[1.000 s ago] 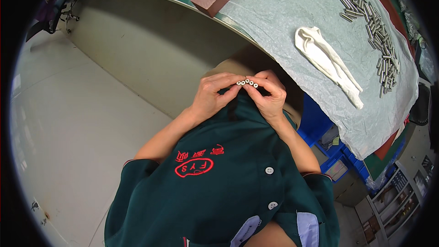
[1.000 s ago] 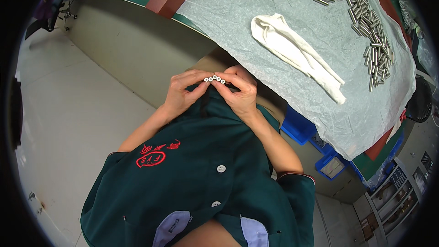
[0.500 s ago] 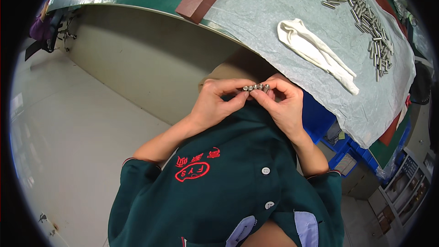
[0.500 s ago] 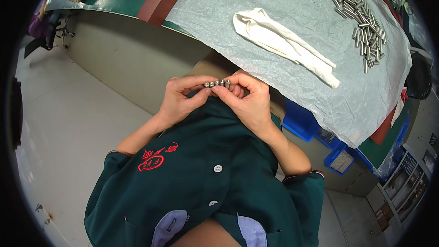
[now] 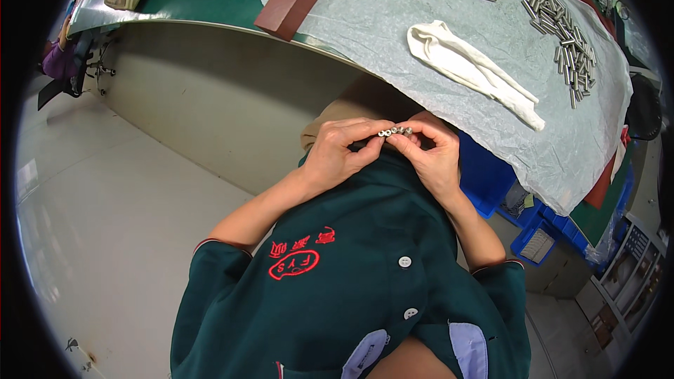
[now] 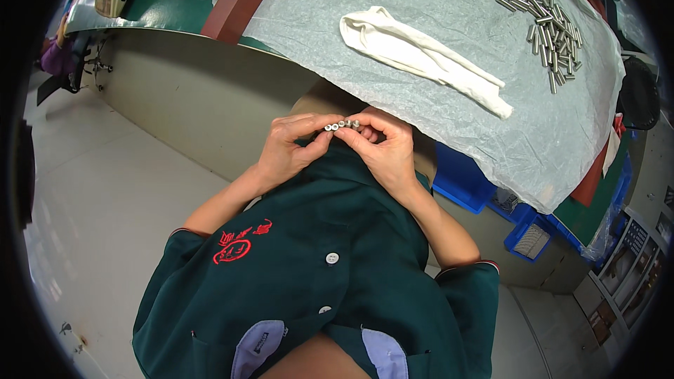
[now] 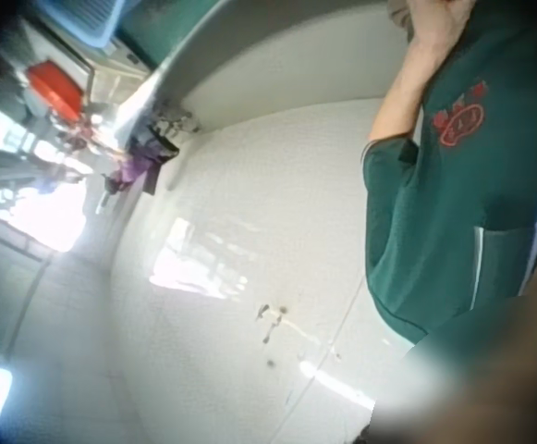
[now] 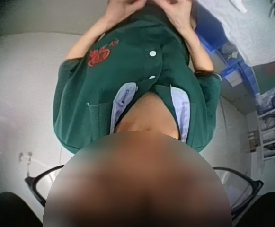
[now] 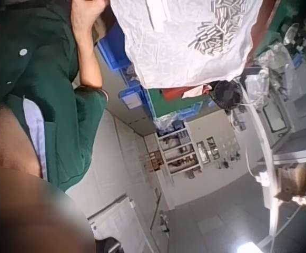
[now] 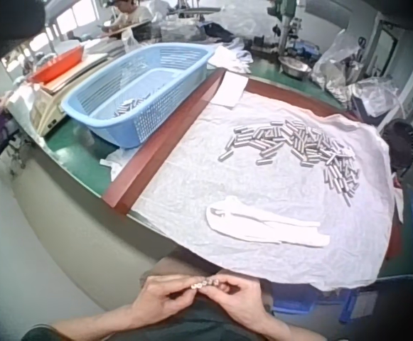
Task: Sorting and inspecting small cylindrical metal tubes at a factory workbench.
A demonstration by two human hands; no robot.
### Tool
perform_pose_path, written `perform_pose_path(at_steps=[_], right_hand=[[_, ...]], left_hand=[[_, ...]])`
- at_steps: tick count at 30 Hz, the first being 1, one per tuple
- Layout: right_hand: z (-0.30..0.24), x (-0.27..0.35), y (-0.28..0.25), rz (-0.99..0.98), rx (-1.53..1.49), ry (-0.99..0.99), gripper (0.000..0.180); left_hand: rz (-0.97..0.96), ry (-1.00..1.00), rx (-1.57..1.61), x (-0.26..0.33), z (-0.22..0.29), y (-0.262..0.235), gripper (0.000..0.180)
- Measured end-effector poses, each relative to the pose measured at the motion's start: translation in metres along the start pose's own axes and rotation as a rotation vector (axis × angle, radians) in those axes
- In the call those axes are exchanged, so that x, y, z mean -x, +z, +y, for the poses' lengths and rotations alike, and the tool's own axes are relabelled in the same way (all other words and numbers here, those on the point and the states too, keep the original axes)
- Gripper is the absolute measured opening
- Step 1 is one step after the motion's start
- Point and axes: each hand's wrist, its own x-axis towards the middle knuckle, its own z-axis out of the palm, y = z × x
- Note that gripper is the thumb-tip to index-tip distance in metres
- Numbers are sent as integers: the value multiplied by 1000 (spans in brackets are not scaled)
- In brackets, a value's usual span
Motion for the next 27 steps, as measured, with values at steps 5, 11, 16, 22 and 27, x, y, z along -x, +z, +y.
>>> perform_pose_path(at_steps=[5, 11, 16, 22, 27], right_hand=[[7, -1, 5, 31, -81, 11, 10], [9, -1, 0, -95, -121, 211, 9], [-3, -4, -12, -224, -263, 620, 12], [-18, -3, -15, -283, -219, 599, 12], [-24, -14, -12, -305, -119, 551, 16]], left_hand=[[-15, -59, -9, 1, 1, -2, 23], [-106, -605, 621, 2, -2, -4, 21], [-218, -737, 635, 2, -3, -12, 22], [-278, -740, 695, -5, 11, -18, 24], [-274, -862, 881, -12, 10, -29, 29]])
